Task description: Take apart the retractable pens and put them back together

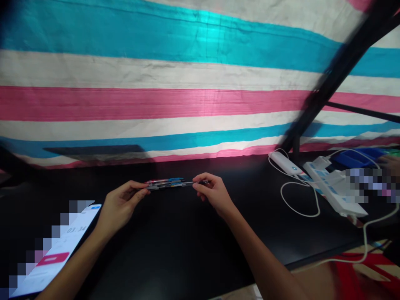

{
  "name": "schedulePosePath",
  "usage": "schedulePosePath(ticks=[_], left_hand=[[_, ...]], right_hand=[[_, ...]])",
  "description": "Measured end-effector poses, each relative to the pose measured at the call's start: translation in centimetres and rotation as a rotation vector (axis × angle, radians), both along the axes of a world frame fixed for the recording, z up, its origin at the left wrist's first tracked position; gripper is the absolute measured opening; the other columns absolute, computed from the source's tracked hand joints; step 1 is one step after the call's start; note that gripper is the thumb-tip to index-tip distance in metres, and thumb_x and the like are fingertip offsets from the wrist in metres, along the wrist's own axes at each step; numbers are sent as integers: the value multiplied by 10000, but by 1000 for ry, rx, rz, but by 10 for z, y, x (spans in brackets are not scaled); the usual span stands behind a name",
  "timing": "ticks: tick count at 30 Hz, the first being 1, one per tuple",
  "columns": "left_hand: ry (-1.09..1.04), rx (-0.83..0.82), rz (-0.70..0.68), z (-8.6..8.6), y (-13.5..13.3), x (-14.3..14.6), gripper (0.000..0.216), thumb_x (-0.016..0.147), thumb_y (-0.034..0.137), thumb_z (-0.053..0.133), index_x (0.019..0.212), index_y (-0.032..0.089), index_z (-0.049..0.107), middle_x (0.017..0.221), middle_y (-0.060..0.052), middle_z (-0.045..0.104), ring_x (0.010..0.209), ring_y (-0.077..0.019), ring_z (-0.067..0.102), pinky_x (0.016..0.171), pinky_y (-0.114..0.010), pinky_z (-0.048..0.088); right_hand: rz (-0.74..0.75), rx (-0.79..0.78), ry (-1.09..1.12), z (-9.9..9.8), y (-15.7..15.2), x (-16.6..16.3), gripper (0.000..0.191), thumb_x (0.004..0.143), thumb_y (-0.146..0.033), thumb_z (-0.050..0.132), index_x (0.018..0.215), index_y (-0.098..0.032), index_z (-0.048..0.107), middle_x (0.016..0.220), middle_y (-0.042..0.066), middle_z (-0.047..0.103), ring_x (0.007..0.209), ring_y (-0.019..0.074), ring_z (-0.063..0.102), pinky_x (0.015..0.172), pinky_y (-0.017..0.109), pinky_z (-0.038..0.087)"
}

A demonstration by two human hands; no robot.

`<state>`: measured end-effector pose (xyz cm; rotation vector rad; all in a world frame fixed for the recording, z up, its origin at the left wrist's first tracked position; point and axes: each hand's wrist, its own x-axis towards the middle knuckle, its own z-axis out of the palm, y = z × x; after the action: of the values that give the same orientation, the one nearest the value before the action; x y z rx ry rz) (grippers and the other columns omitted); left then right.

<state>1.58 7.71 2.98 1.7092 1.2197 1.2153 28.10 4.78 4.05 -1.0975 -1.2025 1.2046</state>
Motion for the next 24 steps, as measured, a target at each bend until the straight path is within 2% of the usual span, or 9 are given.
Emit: schedulePosePath(ticks=[18,24], left_hand=[[20,-3,0,1,-2,1,285,769,420,668,894,165,646,868,-60,686,837,-219,650,741,-317,519],[20,-4,-76,-2,-9,12,221,781,352,672,903,169,646,898,-56,689,842,-206,658,740,-293,510]], right_hand=[[-4,-4,-21,5,-3,-3,222,702,-318,713,859,-173,652,559,-31,549,465,84,472,430,207,358],[74,51,-88,2,-6,-10,216,693,-304,732,858,-176,672,638,-16,588,494,87,496,443,215,393]])
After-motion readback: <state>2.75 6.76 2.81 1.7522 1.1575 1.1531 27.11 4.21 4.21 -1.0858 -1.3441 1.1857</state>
